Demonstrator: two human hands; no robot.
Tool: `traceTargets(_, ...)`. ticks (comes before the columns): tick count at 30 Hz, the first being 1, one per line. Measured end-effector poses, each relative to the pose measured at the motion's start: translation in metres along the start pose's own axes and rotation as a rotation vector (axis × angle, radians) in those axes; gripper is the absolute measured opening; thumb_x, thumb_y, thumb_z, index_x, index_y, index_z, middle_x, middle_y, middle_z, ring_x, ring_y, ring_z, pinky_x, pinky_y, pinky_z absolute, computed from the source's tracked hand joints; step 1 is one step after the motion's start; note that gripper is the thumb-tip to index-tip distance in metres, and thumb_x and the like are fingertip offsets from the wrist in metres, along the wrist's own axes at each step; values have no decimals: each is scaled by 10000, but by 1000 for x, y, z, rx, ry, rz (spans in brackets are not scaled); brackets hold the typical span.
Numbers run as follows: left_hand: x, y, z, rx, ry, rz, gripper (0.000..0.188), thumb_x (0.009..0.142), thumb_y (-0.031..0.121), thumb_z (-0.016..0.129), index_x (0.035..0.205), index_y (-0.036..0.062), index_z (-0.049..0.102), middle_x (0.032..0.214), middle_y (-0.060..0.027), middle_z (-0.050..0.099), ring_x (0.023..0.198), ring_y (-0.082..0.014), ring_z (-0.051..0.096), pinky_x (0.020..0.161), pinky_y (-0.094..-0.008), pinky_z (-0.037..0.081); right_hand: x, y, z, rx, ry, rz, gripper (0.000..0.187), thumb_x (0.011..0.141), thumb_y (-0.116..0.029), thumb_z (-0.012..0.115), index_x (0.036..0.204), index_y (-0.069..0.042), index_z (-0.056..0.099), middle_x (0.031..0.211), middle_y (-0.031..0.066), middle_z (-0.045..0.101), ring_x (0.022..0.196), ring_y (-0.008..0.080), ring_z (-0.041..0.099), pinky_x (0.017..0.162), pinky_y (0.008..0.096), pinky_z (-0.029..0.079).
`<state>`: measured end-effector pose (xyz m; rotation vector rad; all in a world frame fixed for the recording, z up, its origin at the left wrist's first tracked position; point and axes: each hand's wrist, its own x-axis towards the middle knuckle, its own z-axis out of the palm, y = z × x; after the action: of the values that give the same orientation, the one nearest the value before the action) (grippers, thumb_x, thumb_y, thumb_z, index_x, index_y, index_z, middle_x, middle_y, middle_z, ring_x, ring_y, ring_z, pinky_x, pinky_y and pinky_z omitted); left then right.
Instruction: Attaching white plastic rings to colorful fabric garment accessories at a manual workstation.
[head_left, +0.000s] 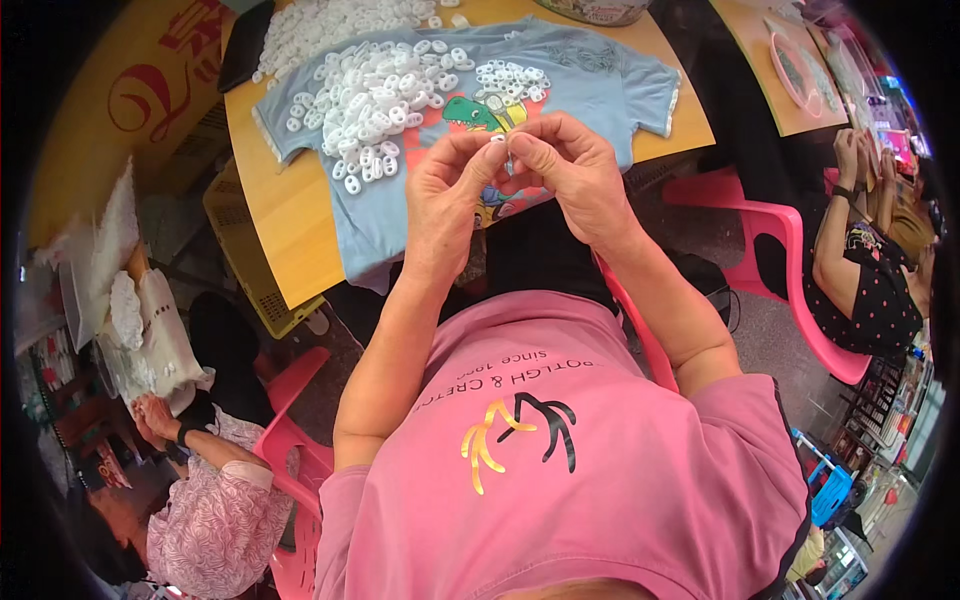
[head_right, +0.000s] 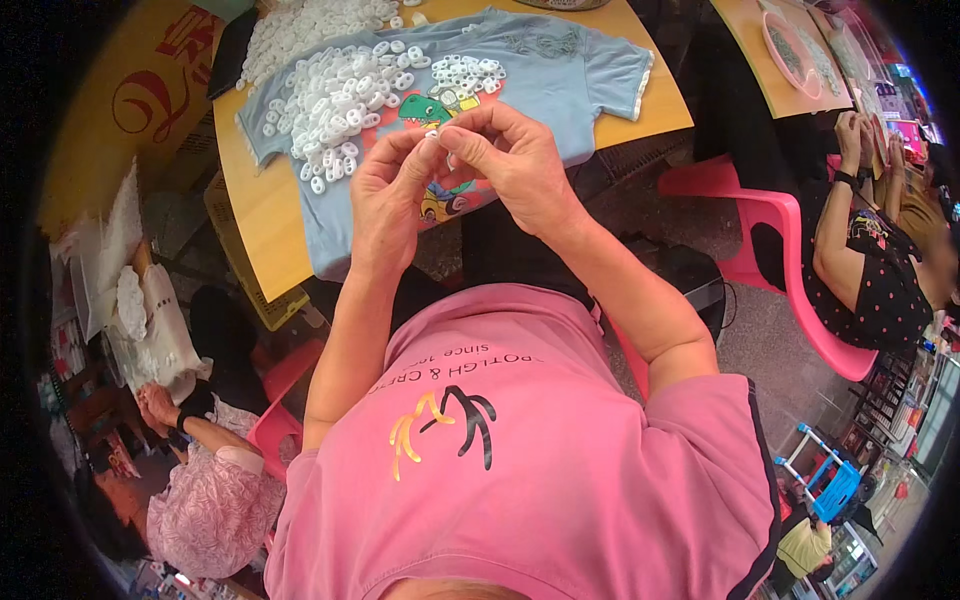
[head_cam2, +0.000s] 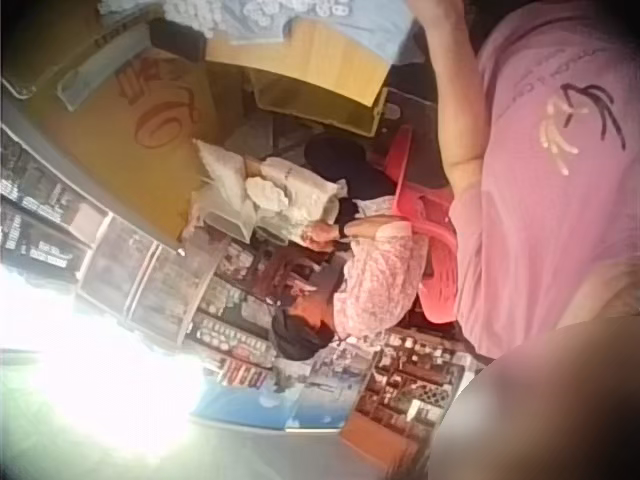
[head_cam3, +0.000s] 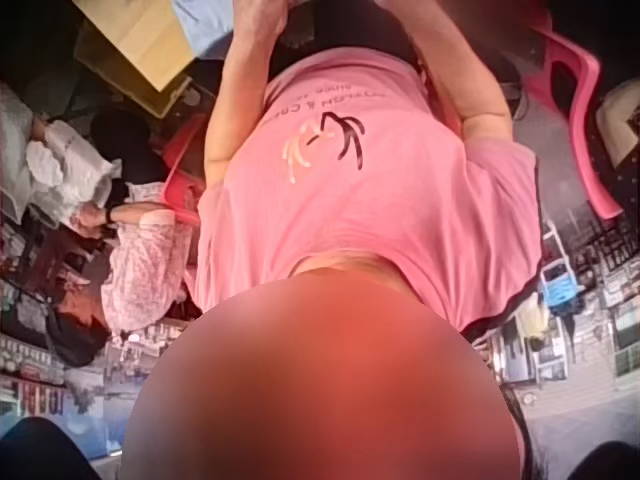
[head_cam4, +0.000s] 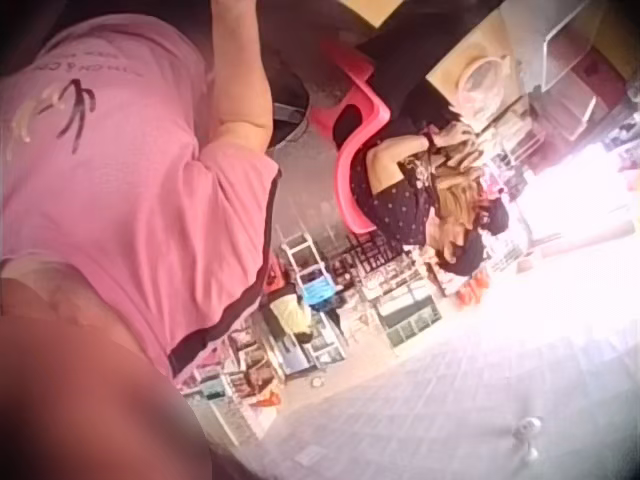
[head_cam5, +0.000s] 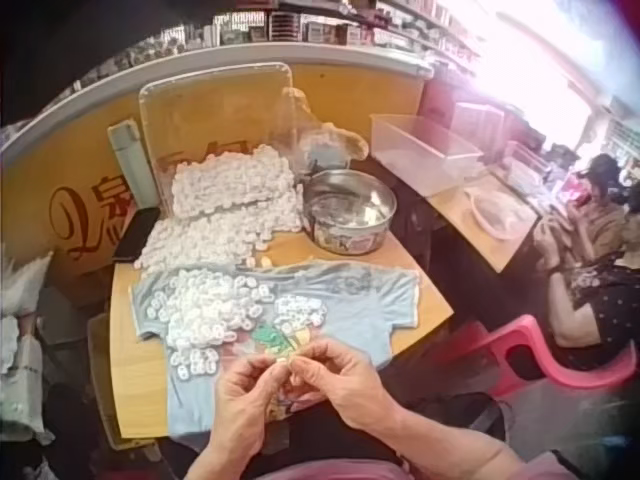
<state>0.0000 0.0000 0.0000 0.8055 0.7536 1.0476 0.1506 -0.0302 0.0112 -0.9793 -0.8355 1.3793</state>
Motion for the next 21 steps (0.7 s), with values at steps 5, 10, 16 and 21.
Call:
traceTargets(5, -3, 11, -4, 85, -41, 15, 141, 909, 121, 680, 977, 2, 647, 833, -21, 647, 721, -81, 575, 666, -217, 465, 1, -13, -4, -291, -53, -57, 137, 951, -114, 613, 1007, 7, 644, 874, 27, 632, 742, 94, 611, 691, 249, 542)
traceTargets(10, -5, 21, -2, 118, -37, 0, 160, 904, 144, 691, 964, 3, 646, 807, -11, 636, 694, -69, 563, 635, -209, 454, 15, -34, -12, -928, -181, -543, 115, 902, -82, 649, 965, 12, 629, 864, 76, 620, 719, 185, 618, 631, 302, 500)
traceTargets(16, -10, 27, -2, 173, -52, -4, 160, 898, 161, 703, 932, 18, 640, 797, 10, 622, 684, -41, 539, 614, -189, 428, 20, -48, -12, -1222, -347, -755, 117, 846, -74, 678, 915, -11, 607, 836, 115, 573, 723, 297, 593, 598, 366, 480)
traceTargets(21, -16, 29, -2, 179, -82, 4, 147, 899, 150, 701, 923, 23, 630, 804, 19, 614, 695, -31, 532, 607, -182, 417, 21, -53, -13, -1270, -421, -778, 141, 843, -115, 682, 901, -24, 593, 809, 108, 549, 702, 298, 580, 572, 388, 464)
